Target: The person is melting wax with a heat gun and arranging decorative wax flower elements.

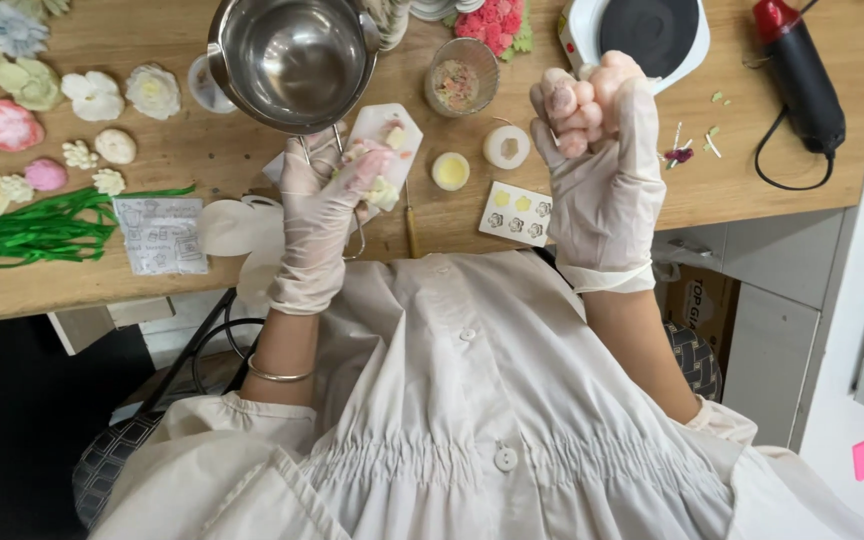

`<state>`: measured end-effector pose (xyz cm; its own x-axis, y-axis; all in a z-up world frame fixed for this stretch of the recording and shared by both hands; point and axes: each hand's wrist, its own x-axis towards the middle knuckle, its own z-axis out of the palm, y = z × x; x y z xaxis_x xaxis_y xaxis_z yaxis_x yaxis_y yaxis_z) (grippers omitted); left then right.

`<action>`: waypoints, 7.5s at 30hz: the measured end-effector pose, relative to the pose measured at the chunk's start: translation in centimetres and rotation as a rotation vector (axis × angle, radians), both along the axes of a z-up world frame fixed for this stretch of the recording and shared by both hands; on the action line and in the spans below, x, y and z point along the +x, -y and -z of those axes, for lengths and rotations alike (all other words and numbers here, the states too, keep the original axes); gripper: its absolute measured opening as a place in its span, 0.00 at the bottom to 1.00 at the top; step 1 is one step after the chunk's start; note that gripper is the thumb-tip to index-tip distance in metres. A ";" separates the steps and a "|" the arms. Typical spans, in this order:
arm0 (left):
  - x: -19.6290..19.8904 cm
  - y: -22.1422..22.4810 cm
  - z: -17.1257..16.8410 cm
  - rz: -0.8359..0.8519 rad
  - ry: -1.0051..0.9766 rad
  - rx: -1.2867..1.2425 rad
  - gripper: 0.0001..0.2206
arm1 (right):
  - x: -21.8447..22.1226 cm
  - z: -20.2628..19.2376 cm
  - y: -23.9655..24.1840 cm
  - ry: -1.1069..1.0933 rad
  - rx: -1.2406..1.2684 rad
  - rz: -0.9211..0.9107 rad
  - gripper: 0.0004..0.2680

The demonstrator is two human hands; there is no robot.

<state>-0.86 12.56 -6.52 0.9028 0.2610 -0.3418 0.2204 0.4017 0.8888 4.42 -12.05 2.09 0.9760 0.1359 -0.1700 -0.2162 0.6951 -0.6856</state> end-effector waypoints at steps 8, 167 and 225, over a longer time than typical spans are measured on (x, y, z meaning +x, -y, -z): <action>-0.7 -6.2 5.6 0.086 0.016 0.006 0.26 | -0.4 0.3 0.1 -0.149 0.010 0.054 0.09; 13.0 20.0 4.4 0.703 0.029 0.606 0.14 | 3.4 24.9 6.2 -0.374 0.016 0.132 0.09; 17.3 25.0 -2.3 0.817 0.702 0.933 0.07 | 11.2 5.3 22.4 0.459 -0.419 0.466 0.06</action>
